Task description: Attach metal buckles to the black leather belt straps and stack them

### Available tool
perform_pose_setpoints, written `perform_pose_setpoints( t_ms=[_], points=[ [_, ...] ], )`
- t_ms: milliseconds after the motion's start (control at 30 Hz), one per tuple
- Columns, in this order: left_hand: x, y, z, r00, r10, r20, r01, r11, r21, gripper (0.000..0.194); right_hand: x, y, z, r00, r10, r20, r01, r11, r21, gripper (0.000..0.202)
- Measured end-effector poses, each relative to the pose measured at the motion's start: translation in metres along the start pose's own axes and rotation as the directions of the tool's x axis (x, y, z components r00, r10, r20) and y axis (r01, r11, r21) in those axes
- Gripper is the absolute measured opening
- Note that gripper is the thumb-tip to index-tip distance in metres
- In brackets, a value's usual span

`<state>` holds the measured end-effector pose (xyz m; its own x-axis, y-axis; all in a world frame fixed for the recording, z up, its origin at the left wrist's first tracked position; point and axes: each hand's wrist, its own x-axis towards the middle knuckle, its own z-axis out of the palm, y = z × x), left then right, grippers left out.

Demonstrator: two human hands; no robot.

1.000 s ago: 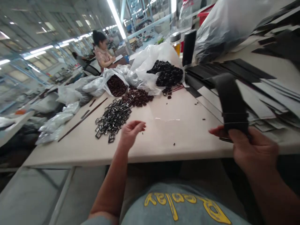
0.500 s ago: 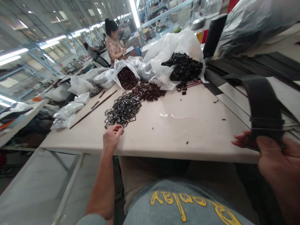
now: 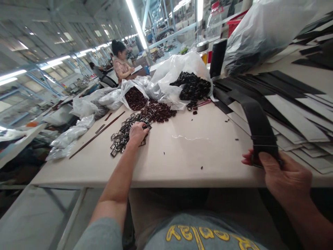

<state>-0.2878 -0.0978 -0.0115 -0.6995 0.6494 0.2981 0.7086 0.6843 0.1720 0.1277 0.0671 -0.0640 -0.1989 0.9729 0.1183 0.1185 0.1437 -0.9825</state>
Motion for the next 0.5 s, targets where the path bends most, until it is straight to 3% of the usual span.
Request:
perform_pose_setpoints(
  t_ms=[133, 233, 500],
  points=[
    [0.017, 0.004, -0.002, 0.996, 0.014, -0.083, -0.010, 0.999, 0.039, 0.030, 0.000, 0.006, -0.002, 1.000, -0.016, 0.017, 0.016, 0.999, -0.030, 0.026],
    [0.027, 0.012, 0.002, 0.994, 0.092, -0.066, -0.089, 0.995, 0.044, 0.027, 0.000, 0.007, -0.002, 0.998, -0.033, 0.047, 0.035, 0.998, -0.061, 0.028],
    [0.049, 0.045, 0.038, 0.967, 0.254, -0.024, -0.253, 0.967, 0.033, 0.031, 0.001, 0.009, -0.005, 0.993, -0.077, 0.088, 0.083, 0.995, -0.064, 0.033]
  ],
)
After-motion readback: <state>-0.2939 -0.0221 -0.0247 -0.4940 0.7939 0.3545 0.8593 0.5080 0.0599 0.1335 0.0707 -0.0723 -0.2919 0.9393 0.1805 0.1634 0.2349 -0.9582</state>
